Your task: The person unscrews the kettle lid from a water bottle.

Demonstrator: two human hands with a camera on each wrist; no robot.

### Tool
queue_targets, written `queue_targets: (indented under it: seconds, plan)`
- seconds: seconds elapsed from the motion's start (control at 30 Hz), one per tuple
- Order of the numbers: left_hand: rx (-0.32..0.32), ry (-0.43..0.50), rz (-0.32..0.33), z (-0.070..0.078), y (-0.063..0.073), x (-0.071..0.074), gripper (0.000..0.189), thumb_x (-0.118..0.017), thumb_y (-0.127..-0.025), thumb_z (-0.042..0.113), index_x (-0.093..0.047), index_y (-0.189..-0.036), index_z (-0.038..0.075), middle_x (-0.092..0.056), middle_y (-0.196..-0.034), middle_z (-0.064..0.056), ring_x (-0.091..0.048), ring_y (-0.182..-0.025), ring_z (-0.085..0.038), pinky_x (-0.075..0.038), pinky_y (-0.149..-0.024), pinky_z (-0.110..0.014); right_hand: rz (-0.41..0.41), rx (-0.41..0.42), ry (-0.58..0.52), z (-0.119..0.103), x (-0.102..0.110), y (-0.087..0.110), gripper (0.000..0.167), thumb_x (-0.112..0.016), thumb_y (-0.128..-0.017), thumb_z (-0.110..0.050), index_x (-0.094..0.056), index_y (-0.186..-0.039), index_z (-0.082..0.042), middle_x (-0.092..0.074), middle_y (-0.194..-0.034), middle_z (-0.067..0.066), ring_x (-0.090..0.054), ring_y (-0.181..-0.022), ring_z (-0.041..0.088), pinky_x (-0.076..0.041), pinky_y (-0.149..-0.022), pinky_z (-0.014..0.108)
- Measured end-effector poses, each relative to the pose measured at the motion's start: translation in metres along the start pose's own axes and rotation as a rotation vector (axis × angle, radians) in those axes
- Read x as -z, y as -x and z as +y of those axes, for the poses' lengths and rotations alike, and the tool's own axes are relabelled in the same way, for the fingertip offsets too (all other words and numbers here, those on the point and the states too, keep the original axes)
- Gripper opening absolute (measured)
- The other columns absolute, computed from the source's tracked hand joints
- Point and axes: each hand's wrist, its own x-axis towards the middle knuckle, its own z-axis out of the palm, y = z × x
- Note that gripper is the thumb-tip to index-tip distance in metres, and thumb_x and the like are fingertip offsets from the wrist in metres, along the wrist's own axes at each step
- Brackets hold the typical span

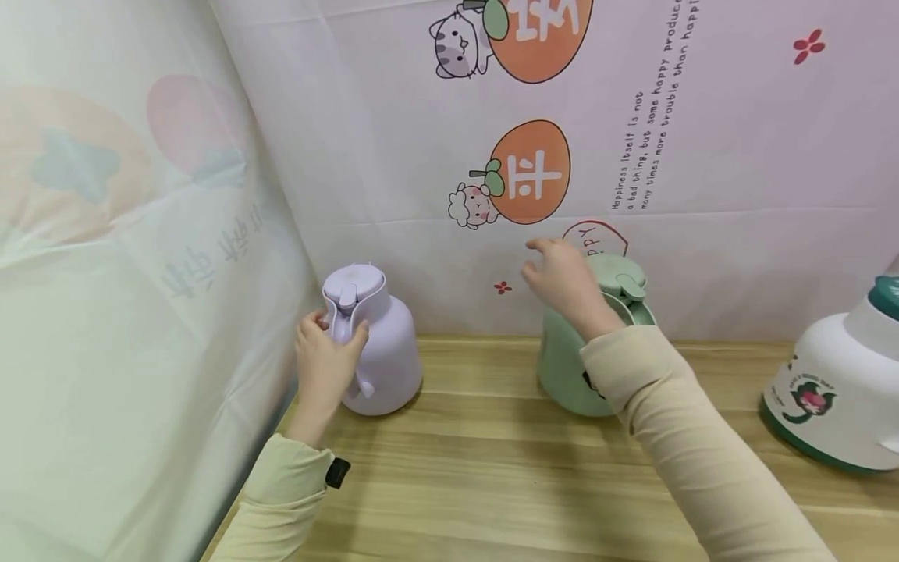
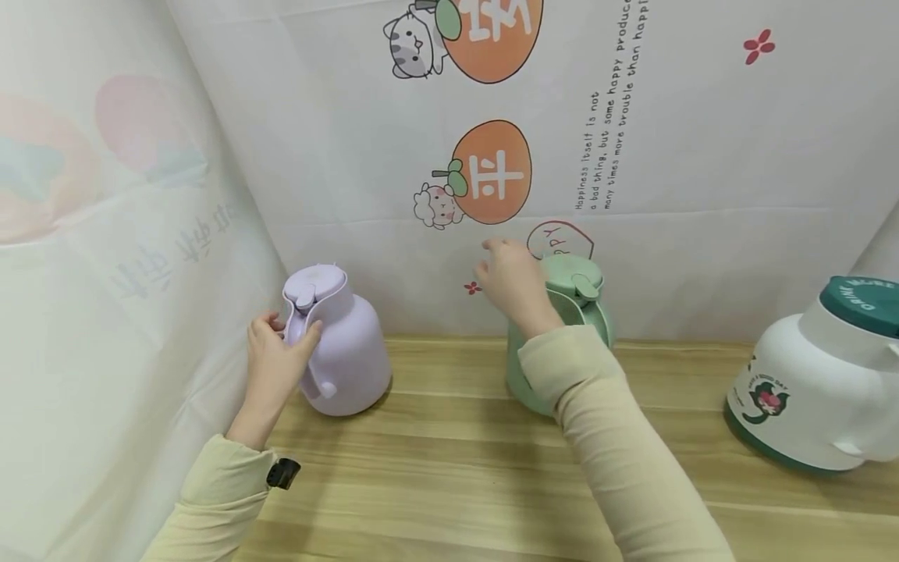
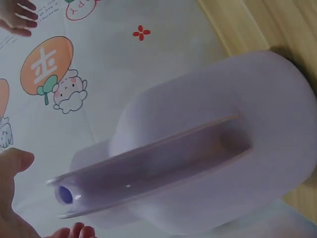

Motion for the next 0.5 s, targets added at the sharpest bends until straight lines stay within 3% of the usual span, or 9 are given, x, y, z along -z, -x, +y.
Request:
queue_targets:
  seconds: [0.3, 0.5]
  plan:
    - [0.106, 0.005, -0.220, -0.017, -0.007, 0.001, 0.065, -0.064, -0.087, 0.040, -0.045, -0.128, -0.007, -0.054, -0.125, -0.031, -0.053, -0.115, -0.044, -0.044, -0.098, -0.052, -0.084, 0.078, -0.035, -0.040, -0.039, -0.010, 0.047, -0.055, -0.092, -0.024, -0.052, -0.133, -0.001, -0.052, -0.137, 0.021, -0.045, -0.132, 0.036, -0.036, -0.112, 0.047]
    - [0.121, 0.095, -0.265, -0.027, -0.012, -0.005, 0.051, -0.063, -0.089, 0.036, -0.053, -0.119, -0.004, -0.059, -0.121, -0.029, -0.057, -0.113, -0.042, -0.046, -0.097, -0.050, -0.151, 0.086, -0.111, -0.061, -0.066, -0.014, 0.051, -0.057, -0.093, -0.032, -0.051, -0.135, -0.003, -0.052, -0.139, 0.017, -0.044, -0.134, 0.033, -0.036, -0.113, 0.046]
